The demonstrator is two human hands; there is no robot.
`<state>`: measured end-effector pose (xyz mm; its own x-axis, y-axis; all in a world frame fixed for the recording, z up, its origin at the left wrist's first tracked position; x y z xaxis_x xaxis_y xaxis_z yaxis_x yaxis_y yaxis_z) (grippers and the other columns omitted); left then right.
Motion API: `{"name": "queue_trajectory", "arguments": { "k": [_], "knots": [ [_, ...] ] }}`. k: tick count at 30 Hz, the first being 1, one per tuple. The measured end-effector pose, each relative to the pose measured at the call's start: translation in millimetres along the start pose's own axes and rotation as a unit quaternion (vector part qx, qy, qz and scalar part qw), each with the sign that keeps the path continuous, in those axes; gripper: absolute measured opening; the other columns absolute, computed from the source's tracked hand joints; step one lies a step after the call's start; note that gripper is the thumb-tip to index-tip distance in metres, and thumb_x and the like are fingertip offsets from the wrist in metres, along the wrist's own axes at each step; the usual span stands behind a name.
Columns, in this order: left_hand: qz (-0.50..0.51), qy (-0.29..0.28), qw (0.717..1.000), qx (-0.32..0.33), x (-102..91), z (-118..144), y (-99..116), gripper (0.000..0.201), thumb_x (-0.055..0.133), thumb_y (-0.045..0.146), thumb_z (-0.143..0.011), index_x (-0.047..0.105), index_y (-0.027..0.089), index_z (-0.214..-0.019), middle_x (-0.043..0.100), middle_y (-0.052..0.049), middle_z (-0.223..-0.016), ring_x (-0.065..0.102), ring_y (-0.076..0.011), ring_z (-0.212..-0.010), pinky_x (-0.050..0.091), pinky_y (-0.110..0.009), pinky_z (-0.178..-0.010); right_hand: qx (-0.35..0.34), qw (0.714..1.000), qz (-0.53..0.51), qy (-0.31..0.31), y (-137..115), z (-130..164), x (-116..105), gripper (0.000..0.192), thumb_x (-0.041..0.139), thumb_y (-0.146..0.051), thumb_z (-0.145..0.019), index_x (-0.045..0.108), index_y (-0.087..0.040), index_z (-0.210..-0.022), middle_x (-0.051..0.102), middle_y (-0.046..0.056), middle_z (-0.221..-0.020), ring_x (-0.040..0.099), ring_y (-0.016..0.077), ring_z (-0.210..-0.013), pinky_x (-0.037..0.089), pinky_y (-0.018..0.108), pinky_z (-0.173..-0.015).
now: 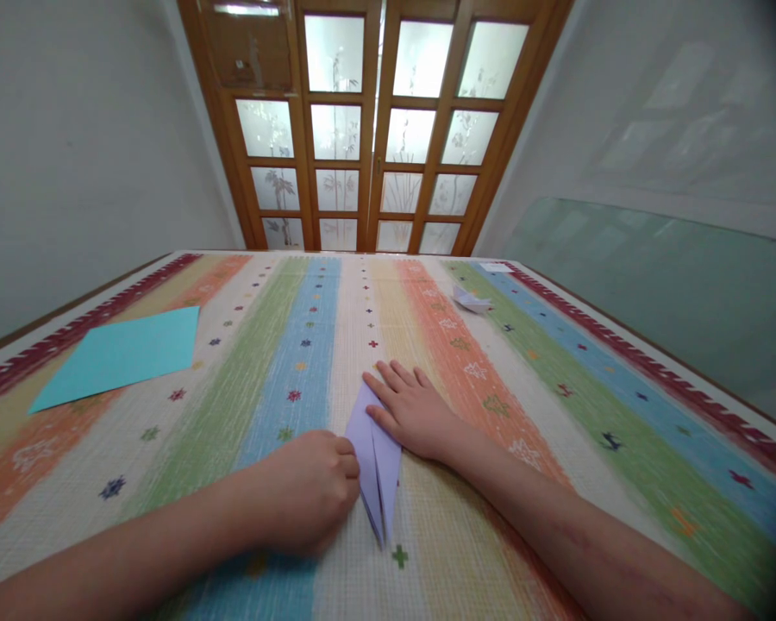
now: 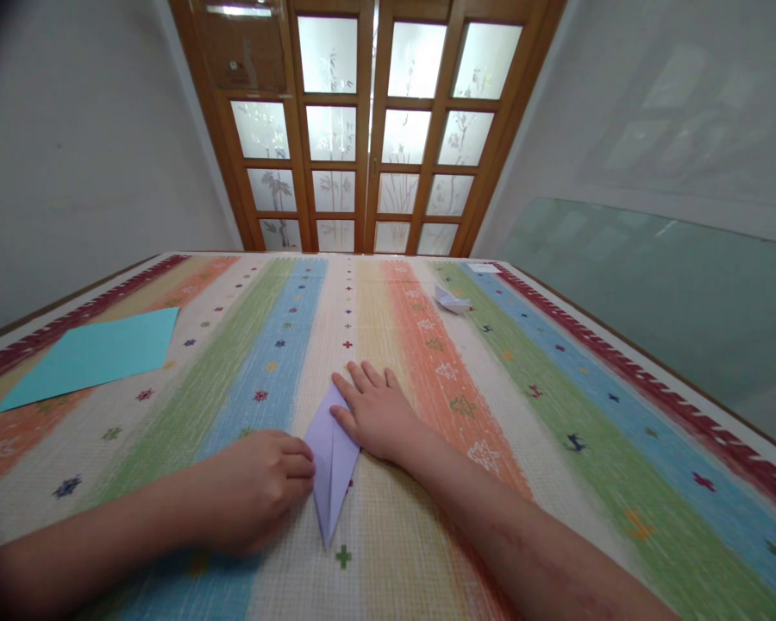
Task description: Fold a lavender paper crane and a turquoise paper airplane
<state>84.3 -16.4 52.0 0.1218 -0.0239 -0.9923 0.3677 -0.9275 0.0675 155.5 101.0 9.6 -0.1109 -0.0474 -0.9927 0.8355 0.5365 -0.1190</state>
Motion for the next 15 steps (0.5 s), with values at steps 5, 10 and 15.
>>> {"name": "queue_trajectory", "arguments": {
  "k": [5,10,15],
  "knots": [
    [0.084,-0.001,0.994,0.072,0.0,0,18,0.008,0.058,0.016,-0.074,0.063,0.018,-0.068,0.068,-0.004,-0.067,0.062,-0.0206,-0.065,0.055,-0.035,-0.070,0.000,1.000,0.002,0.005,1,0,1,0.062,0.028,-0.057,-0.102,0.031,-0.027,-0.157,0.026,0.011,-0.163,0.023,0.0361,-0.150,0.020,0.062,-0.117],
    [0.156,0.013,0.980,0.120,-0.3,2,30,0.007,0.055,0.015,-0.065,0.060,0.020,-0.063,0.068,-0.006,-0.066,0.060,-0.0202,-0.063,0.057,-0.035,-0.071,-0.004,1.000,-0.002,0.011,2,0,2,0.063,0.029,-0.058,-0.102,0.031,-0.027,-0.157,0.027,0.011,-0.163,0.023,0.0356,-0.150,0.019,0.062,-0.118],
    [0.229,-0.002,0.961,0.154,7.5,4,43,0.007,0.052,0.015,-0.062,0.056,0.021,-0.060,0.071,-0.006,-0.070,0.062,-0.0193,-0.065,0.058,-0.034,-0.078,-0.003,1.000,-0.001,0.010,2,0,2,0.063,0.029,-0.058,-0.102,0.032,-0.028,-0.156,0.027,0.011,-0.163,0.024,0.0351,-0.150,0.019,0.061,-0.118]
  ]
}}
Point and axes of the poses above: each hand's wrist, its own z-axis away from the middle knuckle, its own x-axis out of the palm, y = z × x, the point moved 10 cm from there along -z, towards the middle knuckle
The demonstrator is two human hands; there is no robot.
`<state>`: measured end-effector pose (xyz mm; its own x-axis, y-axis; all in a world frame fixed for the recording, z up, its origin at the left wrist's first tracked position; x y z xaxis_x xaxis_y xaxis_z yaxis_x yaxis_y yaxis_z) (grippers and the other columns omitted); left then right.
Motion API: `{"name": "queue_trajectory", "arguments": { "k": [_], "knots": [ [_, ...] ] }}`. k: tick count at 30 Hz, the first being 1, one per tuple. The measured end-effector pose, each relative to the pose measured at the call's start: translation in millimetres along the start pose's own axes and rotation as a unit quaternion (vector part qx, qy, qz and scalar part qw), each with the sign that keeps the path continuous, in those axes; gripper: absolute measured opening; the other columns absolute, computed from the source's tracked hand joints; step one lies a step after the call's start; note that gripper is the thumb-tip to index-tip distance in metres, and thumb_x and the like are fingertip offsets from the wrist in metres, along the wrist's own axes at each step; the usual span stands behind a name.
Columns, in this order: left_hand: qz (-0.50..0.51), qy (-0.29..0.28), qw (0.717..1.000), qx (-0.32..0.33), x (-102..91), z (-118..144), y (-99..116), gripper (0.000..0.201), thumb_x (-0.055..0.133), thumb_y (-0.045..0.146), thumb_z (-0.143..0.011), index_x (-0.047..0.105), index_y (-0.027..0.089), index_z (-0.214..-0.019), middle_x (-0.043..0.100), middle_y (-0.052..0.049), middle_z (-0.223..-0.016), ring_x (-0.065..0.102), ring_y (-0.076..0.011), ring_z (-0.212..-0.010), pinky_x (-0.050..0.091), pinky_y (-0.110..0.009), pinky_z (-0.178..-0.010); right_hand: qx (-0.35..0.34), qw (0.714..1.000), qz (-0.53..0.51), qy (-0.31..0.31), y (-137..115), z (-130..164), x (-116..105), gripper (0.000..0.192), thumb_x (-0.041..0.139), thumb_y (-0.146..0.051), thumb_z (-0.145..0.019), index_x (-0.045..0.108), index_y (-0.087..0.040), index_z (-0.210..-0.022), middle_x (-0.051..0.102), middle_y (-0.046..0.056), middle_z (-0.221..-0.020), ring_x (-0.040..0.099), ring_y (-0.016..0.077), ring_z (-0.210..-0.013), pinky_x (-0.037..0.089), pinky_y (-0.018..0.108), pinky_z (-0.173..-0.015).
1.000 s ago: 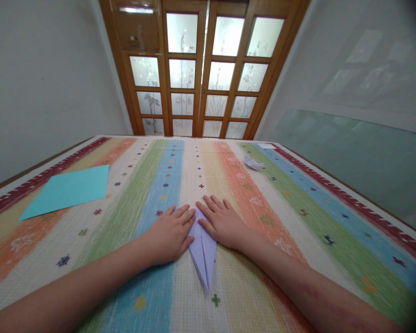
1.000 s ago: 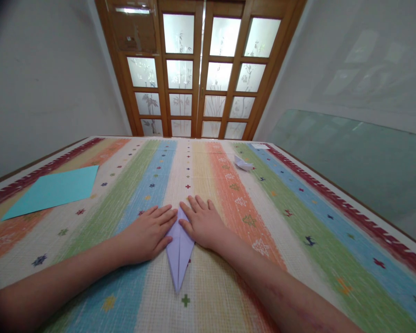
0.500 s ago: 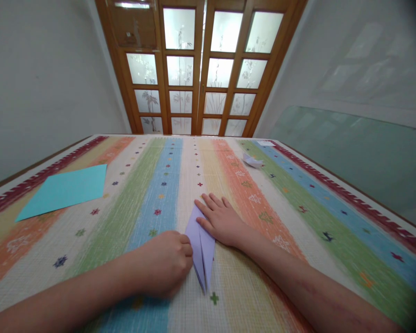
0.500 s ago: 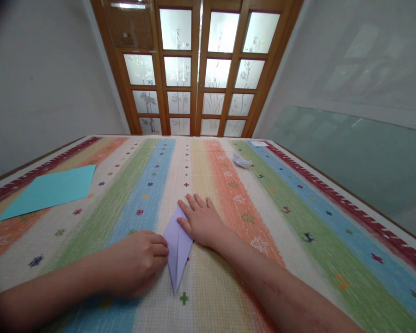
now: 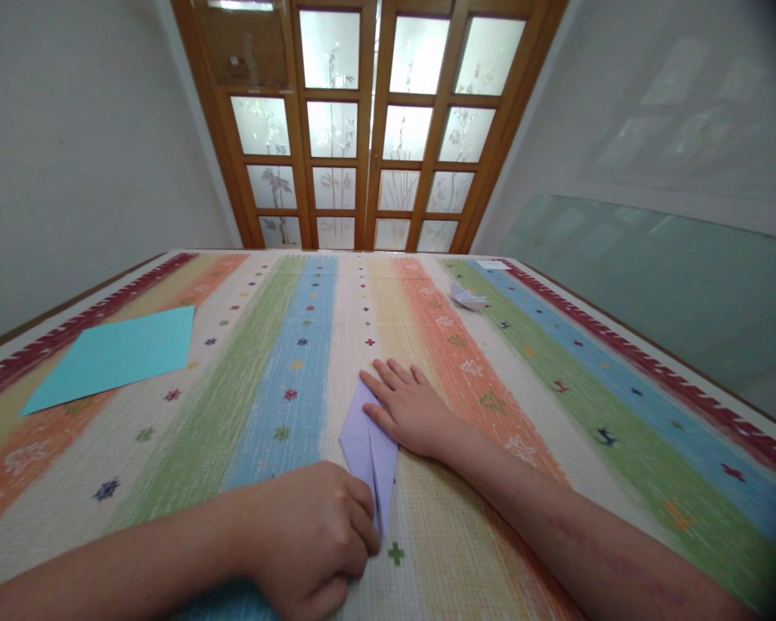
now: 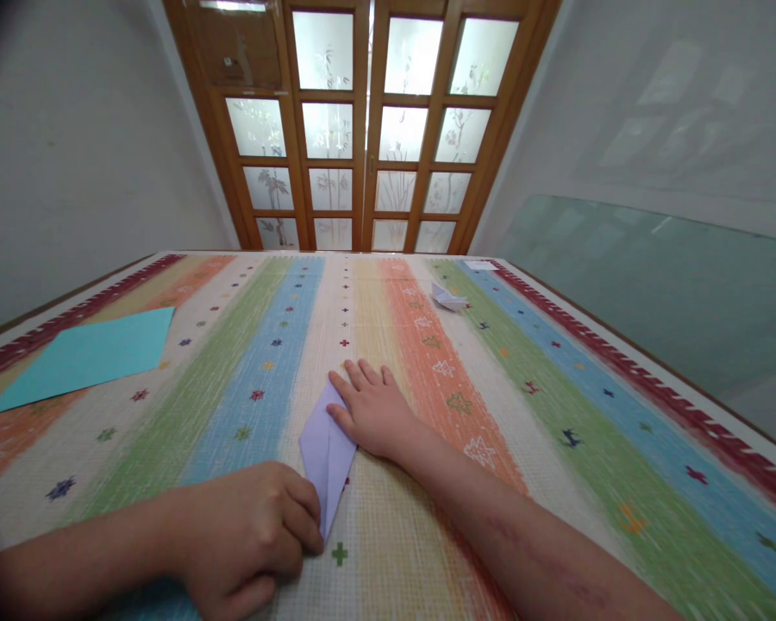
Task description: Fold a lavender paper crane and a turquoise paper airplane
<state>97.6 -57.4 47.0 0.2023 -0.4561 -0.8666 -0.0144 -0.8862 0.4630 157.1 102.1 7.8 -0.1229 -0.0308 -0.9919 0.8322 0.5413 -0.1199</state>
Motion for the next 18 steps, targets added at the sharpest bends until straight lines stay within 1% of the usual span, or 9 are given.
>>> {"name": "queue_trajectory", "arguments": {
  "k": [3,5,6,8,10,12,13,15,18],
  "knots": [
    [0.070,0.008,0.997,0.017,-1.0,0,6,0.012,0.050,0.013,-0.062,0.058,0.021,-0.065,0.076,-0.003,-0.085,0.068,-0.0183,-0.077,0.057,-0.031,-0.082,0.000,1.000,0.000,-0.003,-1,0,0,0.062,0.029,-0.057,-0.102,0.032,-0.028,-0.156,0.027,0.011,-0.163,0.024,0.0356,-0.150,0.020,0.061,-0.118],
    [0.095,0.046,0.994,0.004,-12.4,1,3,0.015,0.048,0.011,-0.064,0.059,0.021,-0.068,0.077,-0.002,-0.087,0.070,-0.0169,-0.081,0.056,-0.030,-0.082,0.000,1.000,-0.001,-0.004,-1,0,0,0.062,0.030,-0.057,-0.102,0.032,-0.028,-0.156,0.028,0.011,-0.163,0.024,0.0358,-0.149,0.020,0.062,-0.117],
    [0.087,0.073,0.993,-0.015,-20.7,2,-2,0.016,0.047,0.011,-0.067,0.059,0.020,-0.069,0.076,-0.002,-0.086,0.069,-0.0166,-0.080,0.056,-0.031,-0.080,0.001,1.000,-0.002,-0.003,-1,0,0,0.062,0.030,-0.057,-0.102,0.032,-0.028,-0.156,0.028,0.011,-0.163,0.024,0.0358,-0.149,0.020,0.062,-0.117],
    [0.005,0.143,0.987,-0.079,-40.7,7,-20,0.020,0.044,0.011,-0.075,0.063,0.019,-0.075,0.074,-0.005,-0.083,0.068,-0.0190,-0.080,0.056,-0.036,-0.081,0.001,1.000,-0.002,0.000,-2,0,0,0.062,0.030,-0.057,-0.102,0.032,-0.028,-0.156,0.028,0.011,-0.163,0.025,0.0360,-0.149,0.020,0.062,-0.117],
    [-0.086,0.171,0.976,-0.104,-51.0,11,-31,0.028,0.045,0.012,-0.083,0.069,0.016,-0.096,0.075,-0.009,-0.099,0.067,-0.0226,-0.097,0.055,-0.041,-0.091,0.001,1.000,-0.001,0.005,-2,0,-1,0.062,0.031,-0.056,-0.102,0.033,-0.027,-0.156,0.028,0.012,-0.163,0.025,0.0366,-0.149,0.021,0.062,-0.116],
    [-0.150,0.148,0.973,-0.090,-46.4,9,-36,0.032,0.047,0.013,-0.089,0.067,0.015,-0.115,0.071,-0.011,-0.119,0.061,-0.0248,-0.117,0.046,-0.045,-0.108,0.002,1.000,-0.003,0.009,-1,1,-2,0.061,0.033,-0.054,-0.101,0.034,-0.026,-0.155,0.028,0.012,-0.162,0.026,0.0371,-0.148,0.021,0.063,-0.116],
    [-0.159,0.127,0.976,-0.079,-40.4,7,-38,0.034,0.048,0.014,-0.090,0.065,0.015,-0.120,0.070,-0.010,-0.122,0.059,-0.0247,-0.122,0.042,-0.044,-0.113,0.001,1.000,-0.005,0.010,-1,1,-2,0.060,0.034,-0.053,-0.101,0.035,-0.026,-0.155,0.029,0.012,-0.162,0.026,0.0370,-0.148,0.021,0.063,-0.115],
    [-0.150,0.087,0.982,-0.074,-28.0,5,-44,0.041,0.050,0.016,-0.090,0.061,0.013,-0.129,0.066,-0.010,-0.131,0.054,-0.0245,-0.129,0.037,-0.041,-0.117,-0.003,1.000,-0.012,0.010,0,1,-3,0.059,0.035,-0.052,-0.101,0.036,-0.027,-0.155,0.030,0.012,-0.162,0.027,0.0364,-0.148,0.021,0.062,-0.116],
    [-0.115,0.035,0.990,-0.067,-12.6,2,-44,0.047,0.049,0.018,-0.089,0.058,0.012,-0.135,0.062,-0.010,-0.137,0.051,-0.0238,-0.133,0.036,-0.037,-0.118,-0.013,1.000,-0.022,0.007,0,2,-5,0.058,0.034,-0.053,-0.102,0.036,-0.028,-0.154,0.031,0.011,-0.162,0.026,0.0358,-0.149,0.020,0.062,-0.117]
  ]
}}
Point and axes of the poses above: each hand's wrist, its own z-axis away from the middle knuckle, its own x-axis out of the palm, y = z × x, the point moved 10 cm from there along -z, towards the middle knuckle
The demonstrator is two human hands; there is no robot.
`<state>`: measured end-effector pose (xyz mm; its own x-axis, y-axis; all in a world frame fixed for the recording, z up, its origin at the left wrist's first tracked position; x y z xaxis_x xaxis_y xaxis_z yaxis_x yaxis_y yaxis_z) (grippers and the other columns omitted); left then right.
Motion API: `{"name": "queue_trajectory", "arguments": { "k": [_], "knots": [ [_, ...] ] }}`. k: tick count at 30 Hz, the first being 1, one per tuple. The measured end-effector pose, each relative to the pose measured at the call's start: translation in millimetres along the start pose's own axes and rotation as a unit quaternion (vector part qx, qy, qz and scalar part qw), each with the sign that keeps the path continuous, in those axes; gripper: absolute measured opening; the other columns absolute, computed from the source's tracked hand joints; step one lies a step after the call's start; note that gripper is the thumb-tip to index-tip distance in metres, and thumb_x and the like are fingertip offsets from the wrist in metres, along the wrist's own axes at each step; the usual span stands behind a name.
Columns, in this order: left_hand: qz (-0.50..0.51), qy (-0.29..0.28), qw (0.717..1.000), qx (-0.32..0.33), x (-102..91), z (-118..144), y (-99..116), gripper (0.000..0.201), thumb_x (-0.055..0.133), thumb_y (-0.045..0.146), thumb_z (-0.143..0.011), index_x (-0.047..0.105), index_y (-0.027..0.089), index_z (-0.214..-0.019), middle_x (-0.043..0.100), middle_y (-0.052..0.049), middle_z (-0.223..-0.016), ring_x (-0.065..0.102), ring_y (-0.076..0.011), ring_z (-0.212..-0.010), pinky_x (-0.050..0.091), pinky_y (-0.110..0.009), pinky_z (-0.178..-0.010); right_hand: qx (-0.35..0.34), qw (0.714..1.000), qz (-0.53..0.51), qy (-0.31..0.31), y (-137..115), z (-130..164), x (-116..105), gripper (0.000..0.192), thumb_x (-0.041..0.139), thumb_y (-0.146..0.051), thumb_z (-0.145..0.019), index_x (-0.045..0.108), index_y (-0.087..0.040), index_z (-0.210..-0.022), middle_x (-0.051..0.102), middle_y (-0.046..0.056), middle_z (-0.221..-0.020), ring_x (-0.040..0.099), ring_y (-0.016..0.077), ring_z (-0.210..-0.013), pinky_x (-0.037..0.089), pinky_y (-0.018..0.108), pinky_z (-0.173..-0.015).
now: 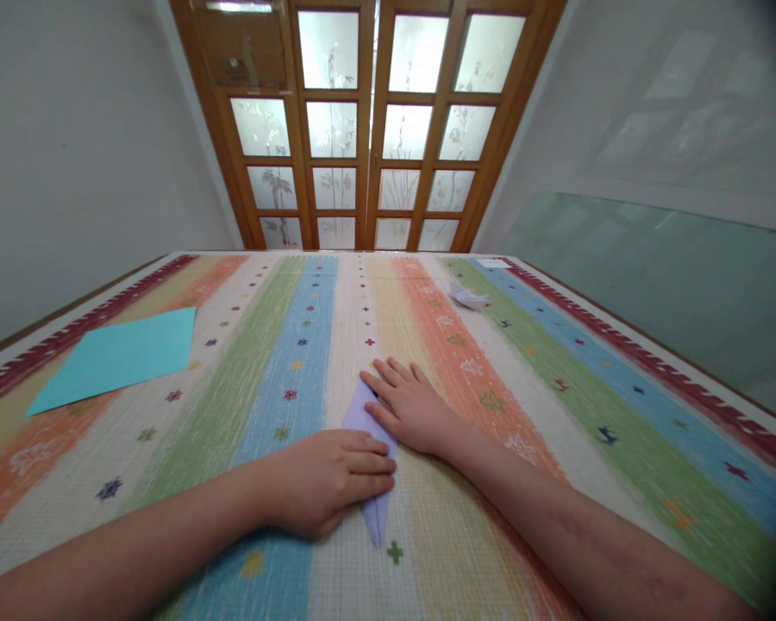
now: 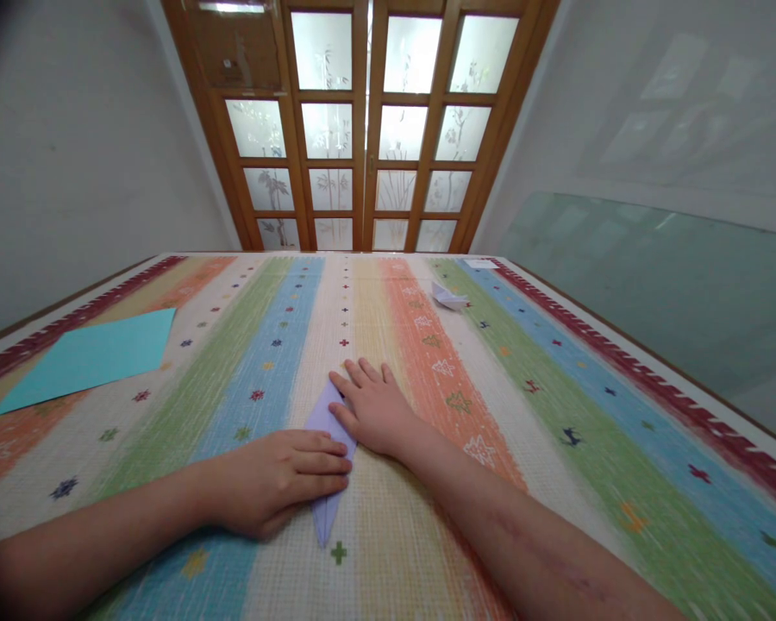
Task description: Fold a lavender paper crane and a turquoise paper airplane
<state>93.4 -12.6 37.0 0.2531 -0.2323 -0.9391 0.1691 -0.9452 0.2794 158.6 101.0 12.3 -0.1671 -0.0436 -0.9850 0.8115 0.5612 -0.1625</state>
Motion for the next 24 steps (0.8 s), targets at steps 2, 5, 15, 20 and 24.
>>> {"name": "queue_trajectory", "arguments": {
  "k": [2,5,15,20,24],
  "knots": [
    [0.016,-0.021,0.999,0.024,4.2,0,8,0.045,0.048,0.017,-0.089,0.060,0.010,-0.132,0.063,-0.011,-0.136,0.053,-0.0235,-0.132,0.038,-0.035,-0.117,-0.003,1.000,-0.004,-0.003,0,0,-1,0.058,0.033,-0.054,-0.102,0.037,-0.028,-0.154,0.031,0.011,-0.162,0.025,0.0358,-0.149,0.020,0.062,-0.117],
    [0.033,-0.035,0.997,0.055,3.3,-1,22,0.038,0.048,0.015,-0.088,0.067,0.014,-0.121,0.070,-0.011,-0.124,0.062,-0.0232,-0.120,0.046,-0.035,-0.110,-0.001,1.000,-0.005,-0.006,1,0,-1,0.059,0.032,-0.056,-0.102,0.036,-0.029,-0.154,0.031,0.010,-0.162,0.024,0.0355,-0.149,0.019,0.062,-0.117],
    [0.132,-0.050,0.988,0.063,-1.6,1,47,0.031,0.052,0.008,-0.078,0.070,0.023,-0.099,0.077,-0.004,-0.096,0.072,-0.0217,-0.093,0.057,-0.031,-0.087,0.000,1.000,-0.008,-0.005,3,-1,2,0.059,0.035,-0.056,-0.101,0.035,-0.030,-0.155,0.030,0.010,-0.162,0.024,0.0346,-0.150,0.017,0.061,-0.118],
    [0.187,0.022,0.980,0.062,-10.2,5,45,0.046,0.049,0.007,-0.072,0.065,0.018,-0.114,0.076,-0.006,-0.105,0.073,-0.0201,-0.089,0.058,-0.028,-0.078,0.002,1.000,-0.026,0.004,5,-1,3,0.060,0.039,-0.055,-0.100,0.036,-0.029,-0.154,0.032,0.010,-0.162,0.025,0.0358,-0.149,0.017,0.062,-0.118],
    [0.072,0.172,0.982,0.015,-43.0,13,20,0.041,0.045,0.006,-0.076,0.066,0.016,-0.109,0.075,-0.008,-0.098,0.070,-0.0222,-0.087,0.056,-0.035,-0.076,0.005,0.998,-0.046,0.040,7,-1,-5,0.059,0.043,-0.051,-0.100,0.041,-0.024,-0.152,0.040,0.011,-0.157,0.030,0.0347,-0.147,0.022,0.059,-0.117]
  ]
}}
Point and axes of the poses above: each hand's wrist, its own z-axis away from the middle knuckle, its own x-axis out of the palm, y = z × x, the point moved 10 cm from there along -z, towards the middle knuckle
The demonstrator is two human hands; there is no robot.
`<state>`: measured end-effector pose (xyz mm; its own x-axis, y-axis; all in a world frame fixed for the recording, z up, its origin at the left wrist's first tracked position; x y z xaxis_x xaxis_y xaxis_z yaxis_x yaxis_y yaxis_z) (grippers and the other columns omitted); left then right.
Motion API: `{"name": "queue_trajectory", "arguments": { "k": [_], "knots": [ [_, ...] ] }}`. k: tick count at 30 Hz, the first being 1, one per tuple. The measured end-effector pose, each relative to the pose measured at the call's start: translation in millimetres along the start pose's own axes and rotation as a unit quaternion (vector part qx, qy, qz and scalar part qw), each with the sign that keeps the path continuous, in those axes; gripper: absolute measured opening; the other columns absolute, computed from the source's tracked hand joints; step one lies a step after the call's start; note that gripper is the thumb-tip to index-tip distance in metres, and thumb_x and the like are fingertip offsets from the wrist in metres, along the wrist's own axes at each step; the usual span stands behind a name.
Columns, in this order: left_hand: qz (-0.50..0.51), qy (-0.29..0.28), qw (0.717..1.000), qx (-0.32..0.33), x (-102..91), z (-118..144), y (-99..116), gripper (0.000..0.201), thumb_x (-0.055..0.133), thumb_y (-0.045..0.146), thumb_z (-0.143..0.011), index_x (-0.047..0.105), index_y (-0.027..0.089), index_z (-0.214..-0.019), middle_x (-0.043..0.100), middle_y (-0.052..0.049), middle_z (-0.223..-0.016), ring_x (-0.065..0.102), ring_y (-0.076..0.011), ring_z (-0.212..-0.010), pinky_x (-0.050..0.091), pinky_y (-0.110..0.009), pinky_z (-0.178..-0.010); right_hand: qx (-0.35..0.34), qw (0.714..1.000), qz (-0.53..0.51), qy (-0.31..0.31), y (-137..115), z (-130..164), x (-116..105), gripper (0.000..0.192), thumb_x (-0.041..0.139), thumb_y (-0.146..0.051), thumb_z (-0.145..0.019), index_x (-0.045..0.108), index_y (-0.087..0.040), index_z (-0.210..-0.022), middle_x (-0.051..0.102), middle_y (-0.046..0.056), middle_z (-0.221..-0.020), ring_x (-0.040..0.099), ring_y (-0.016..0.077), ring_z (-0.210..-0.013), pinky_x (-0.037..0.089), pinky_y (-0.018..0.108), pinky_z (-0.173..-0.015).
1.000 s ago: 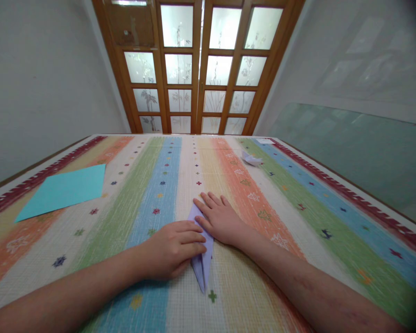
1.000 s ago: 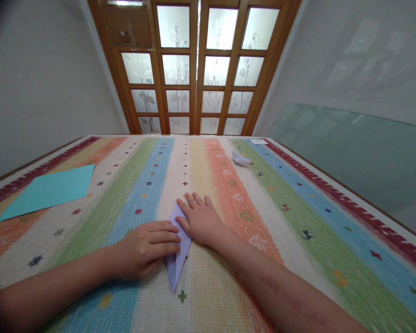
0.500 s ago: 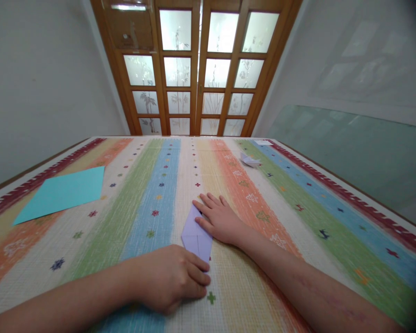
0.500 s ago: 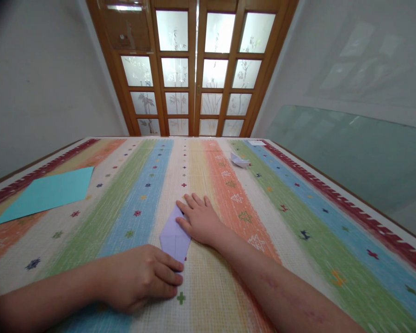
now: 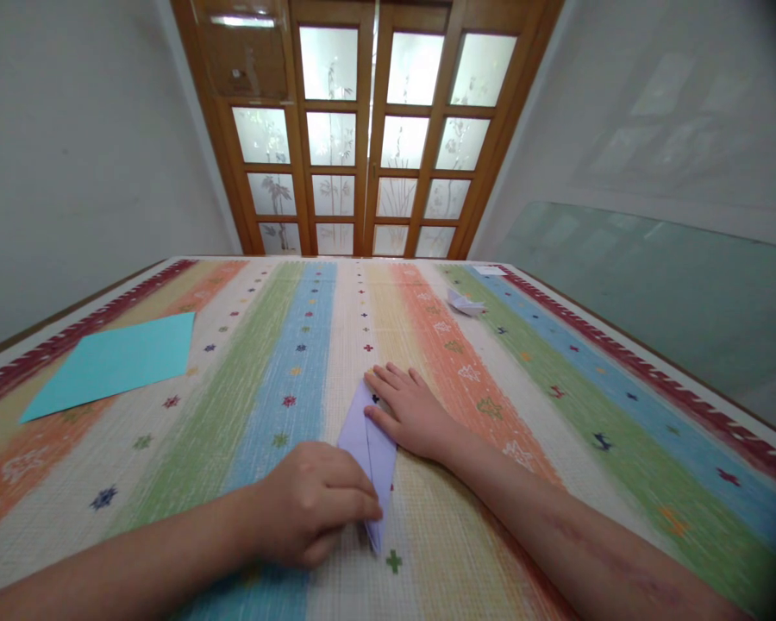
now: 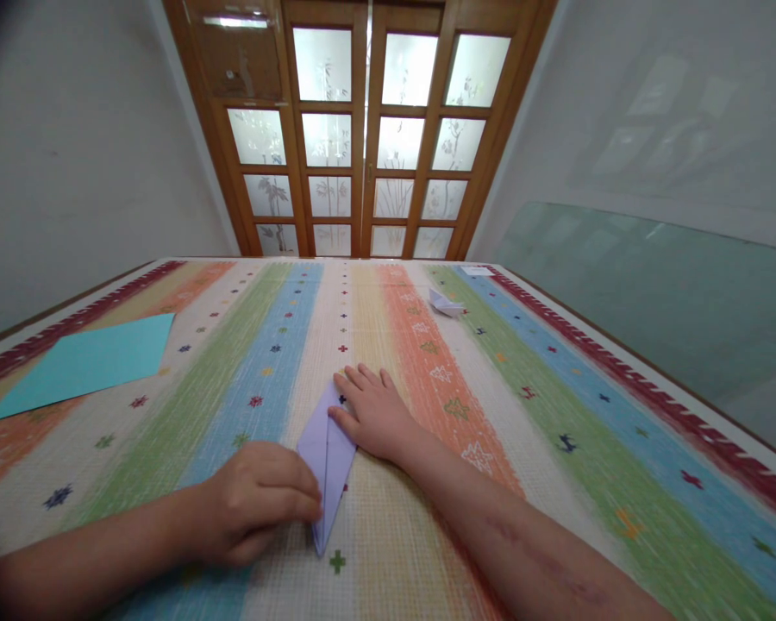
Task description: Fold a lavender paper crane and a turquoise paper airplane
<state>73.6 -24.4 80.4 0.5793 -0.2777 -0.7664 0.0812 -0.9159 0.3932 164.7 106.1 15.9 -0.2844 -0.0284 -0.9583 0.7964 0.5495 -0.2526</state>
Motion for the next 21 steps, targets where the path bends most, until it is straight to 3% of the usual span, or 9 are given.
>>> {"name": "queue_trajectory", "arguments": {
  "k": [1,3,7,12,15,18,21],
  "knots": [
    [-0.047,0.039,0.998,-0.017,-10.6,0,-8,0.037,0.046,0.005,-0.079,0.067,0.016,-0.108,0.074,-0.010,-0.099,0.069,-0.0226,-0.089,0.056,-0.036,-0.078,0.001,1.000,-0.007,0.018,1,0,-5,0.056,0.043,-0.049,-0.101,0.045,-0.022,-0.149,0.046,0.012,-0.154,0.035,0.0337,-0.144,0.025,0.057,-0.116],
    [-0.103,0.063,0.990,-0.067,-20.2,1,-28,0.033,0.048,0.005,-0.085,0.067,0.015,-0.110,0.073,-0.010,-0.105,0.066,-0.0243,-0.101,0.054,-0.041,-0.091,0.004,0.998,-0.025,0.059,2,0,-16,0.048,0.044,-0.045,-0.101,0.057,-0.019,-0.139,0.058,0.013,-0.142,0.048,0.0305,-0.134,0.035,0.049,-0.112],
    [-0.139,0.018,0.982,-0.124,-10.7,0,-52,0.023,0.055,0.019,-0.094,0.069,0.018,-0.112,0.072,-0.009,-0.111,0.063,-0.0247,-0.108,0.051,-0.043,-0.097,0.000,0.993,-0.056,0.107,5,2,-32,0.035,0.054,-0.045,-0.097,0.075,-0.020,-0.112,0.071,0.011,-0.117,0.062,0.0258,-0.110,0.045,0.041,-0.099],
    [-0.170,-0.001,0.961,-0.219,-5.4,6,-72,0.014,0.062,0.026,-0.092,0.068,0.018,-0.101,0.071,-0.008,-0.106,0.062,-0.0258,-0.101,0.050,-0.044,-0.093,-0.006,0.990,-0.095,0.101,5,4,-31,0.028,0.063,-0.045,-0.092,0.079,-0.023,-0.100,0.070,0.010,-0.117,0.062,0.0258,-0.111,0.045,0.041,-0.098],
    [-0.197,0.015,0.931,-0.307,-11.6,19,-91,0.034,0.074,0.034,-0.082,0.062,0.016,-0.109,0.067,-0.011,-0.113,0.059,-0.0308,-0.107,0.048,-0.049,-0.094,0.001,0.987,-0.131,0.090,5,3,-28,0.024,0.068,-0.043,-0.088,0.079,-0.023,-0.096,0.070,0.010,-0.118,0.062,0.0262,-0.112,0.044,0.042,-0.099],
    [-0.216,0.036,0.911,-0.350,-15.1,29,-104,0.059,0.075,0.043,-0.079,0.055,0.013,-0.125,0.061,-0.016,-0.126,0.054,-0.0349,-0.118,0.042,-0.054,-0.103,0.006,0.982,-0.173,0.073,5,1,-23,0.019,0.074,-0.040,-0.083,0.078,-0.023,-0.090,0.070,0.010,-0.119,0.061,0.0271,-0.114,0.041,0.045,-0.101],
    [-0.215,0.033,0.905,-0.366,-12.4,34,-111,0.058,0.070,0.045,-0.083,0.055,0.013,-0.128,0.060,-0.016,-0.130,0.052,-0.0356,-0.123,0.037,-0.056,-0.108,0.024,0.972,-0.225,0.064,10,0,-17,0.013,0.078,-0.036,-0.079,0.075,-0.023,-0.083,0.069,0.009,-0.119,0.059,0.0281,-0.117,0.033,0.051,-0.108]
  ]
}}
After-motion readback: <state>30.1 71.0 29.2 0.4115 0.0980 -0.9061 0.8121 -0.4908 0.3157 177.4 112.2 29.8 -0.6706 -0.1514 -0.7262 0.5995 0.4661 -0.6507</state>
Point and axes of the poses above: each hand's wrist, its own z-axis away from the middle knuckle, its own x-axis out of the palm, y = z × x, the point moved 10 cm from there along -z, towards the middle knuckle
